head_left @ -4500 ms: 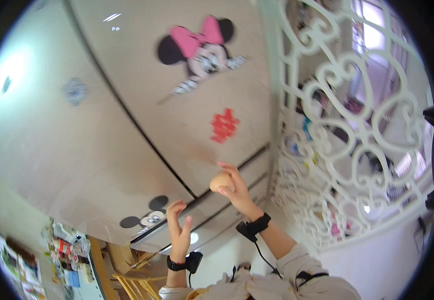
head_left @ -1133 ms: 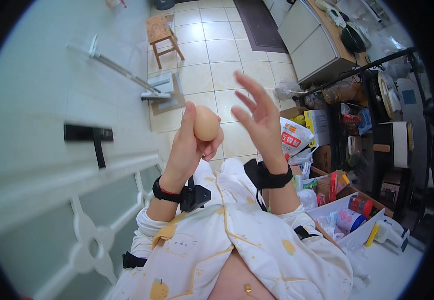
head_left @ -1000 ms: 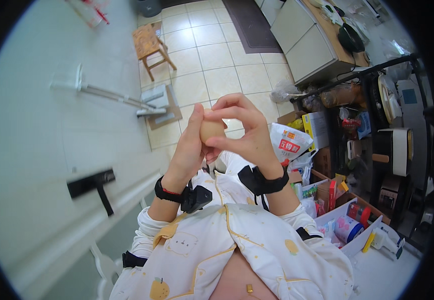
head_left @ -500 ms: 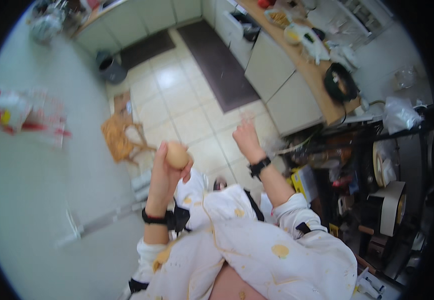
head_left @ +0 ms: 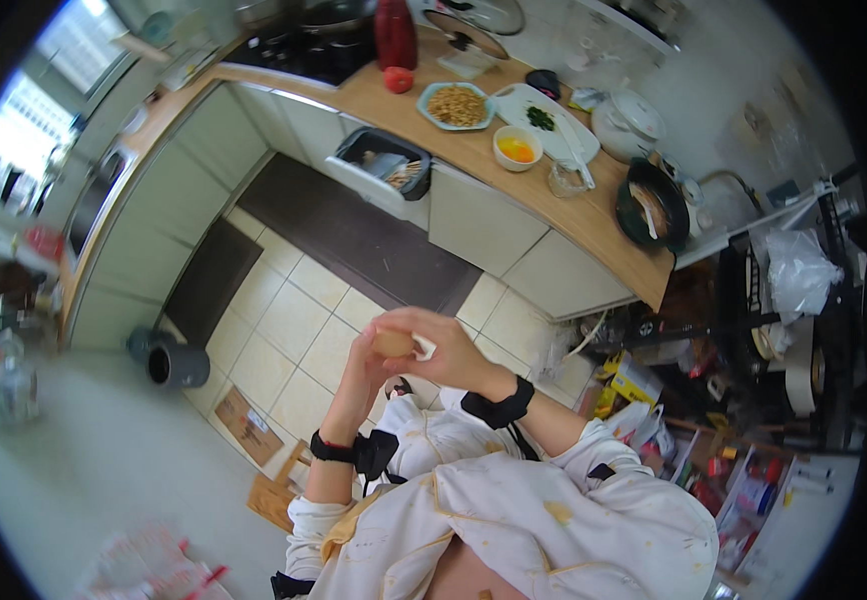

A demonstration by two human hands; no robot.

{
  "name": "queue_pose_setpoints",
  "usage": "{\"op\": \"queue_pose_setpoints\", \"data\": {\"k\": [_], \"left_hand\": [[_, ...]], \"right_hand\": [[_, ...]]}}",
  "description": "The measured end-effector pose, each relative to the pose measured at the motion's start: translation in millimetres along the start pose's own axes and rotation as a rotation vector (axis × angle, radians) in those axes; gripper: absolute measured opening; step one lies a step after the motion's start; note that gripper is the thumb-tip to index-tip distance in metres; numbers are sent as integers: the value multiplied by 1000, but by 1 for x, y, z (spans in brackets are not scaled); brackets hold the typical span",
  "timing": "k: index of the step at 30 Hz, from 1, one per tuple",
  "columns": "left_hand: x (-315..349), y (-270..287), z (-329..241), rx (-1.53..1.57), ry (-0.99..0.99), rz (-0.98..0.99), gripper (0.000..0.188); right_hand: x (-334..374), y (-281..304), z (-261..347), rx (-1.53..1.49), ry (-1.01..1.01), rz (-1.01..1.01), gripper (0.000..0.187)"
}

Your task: The person cracks eggs into a bowl, retrieves another egg from the refrigerator, and separates the yolk from the white by hand. They rinse the yolk under running water, then stir noodles in a pan and add water from a kettle.

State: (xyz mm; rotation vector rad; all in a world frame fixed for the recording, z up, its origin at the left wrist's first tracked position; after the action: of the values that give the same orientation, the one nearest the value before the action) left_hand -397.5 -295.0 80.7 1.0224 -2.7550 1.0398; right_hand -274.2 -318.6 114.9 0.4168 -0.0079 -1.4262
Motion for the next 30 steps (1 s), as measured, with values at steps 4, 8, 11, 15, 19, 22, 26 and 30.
{"op": "queue_pose_setpoints", "data": {"k": [4,8,11,15,19,22,26,30], "left_hand": [[-96,34,-44,-375,79,-90,48],[-194,56,-56,-455,162,-13,37],[-274,60,-50,-552,262,32,36],[-397,45,-23,-663,414,120,46],[-500,32,18,-875,477,135,48],[-541,32,39,-952,537,255,40],[-561,45,26,-1081,498,351,32],[-565,48,6,-1184,384,392,35]], "right_hand": [[-24,78,-82,-504,-208,-488,51],[-13,164,-186,-705,-321,-855,36],[-18,213,-243,-853,-229,-994,35],[-20,258,-274,-611,-323,-1131,40],[-28,280,-280,-285,-343,-1236,48],[-33,284,-283,-260,-391,-1286,46],[-42,281,-272,68,-506,-1308,44],[-52,272,-268,182,-508,-1393,45]]}}
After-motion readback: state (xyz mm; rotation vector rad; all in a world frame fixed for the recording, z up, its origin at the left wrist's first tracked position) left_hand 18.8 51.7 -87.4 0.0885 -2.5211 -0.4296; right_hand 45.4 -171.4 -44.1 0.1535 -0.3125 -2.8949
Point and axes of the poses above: each hand's wrist, its own x-axis away from the middle knuckle, its own y-axis out of the back of the hand, z = x × y, the point moved 5 cm from there along -x, towards the middle knuckle, and after that the axes turned 6 degrees about z, right-handed, at the moved point
